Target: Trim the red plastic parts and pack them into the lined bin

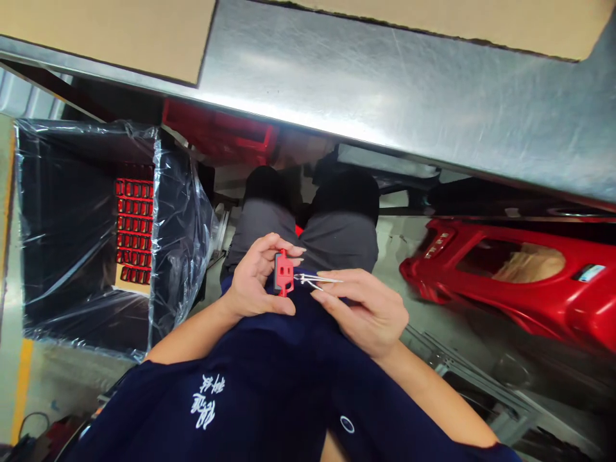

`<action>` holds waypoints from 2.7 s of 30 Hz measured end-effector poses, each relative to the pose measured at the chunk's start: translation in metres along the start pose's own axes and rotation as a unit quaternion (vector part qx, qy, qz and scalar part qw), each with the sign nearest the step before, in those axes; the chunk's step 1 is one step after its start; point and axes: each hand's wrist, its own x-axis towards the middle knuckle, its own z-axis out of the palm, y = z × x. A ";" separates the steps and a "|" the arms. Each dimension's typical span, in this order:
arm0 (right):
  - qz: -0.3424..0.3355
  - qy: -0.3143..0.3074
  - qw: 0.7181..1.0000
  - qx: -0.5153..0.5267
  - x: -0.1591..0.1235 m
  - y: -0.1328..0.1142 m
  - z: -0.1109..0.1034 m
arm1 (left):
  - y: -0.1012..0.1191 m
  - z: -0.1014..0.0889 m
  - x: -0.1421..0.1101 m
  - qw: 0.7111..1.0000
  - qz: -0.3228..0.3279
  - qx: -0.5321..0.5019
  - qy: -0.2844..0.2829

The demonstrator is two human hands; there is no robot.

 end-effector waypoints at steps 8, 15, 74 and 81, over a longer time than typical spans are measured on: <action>-0.067 -0.094 0.993 0.007 0.023 -0.012 -0.009 | 0.011 -0.005 0.000 0.999 0.020 0.031 0.036; -0.129 -0.151 0.979 -0.047 0.020 -0.017 -0.011 | 0.010 -0.005 -0.004 0.994 0.069 0.085 -0.011; -0.148 -0.164 0.975 -0.026 0.005 -0.010 -0.011 | 0.010 0.001 0.008 0.933 0.207 0.293 -0.017; -0.160 -0.150 0.975 -0.026 0.004 -0.010 -0.007 | 0.010 0.001 0.006 0.937 0.185 0.297 -0.016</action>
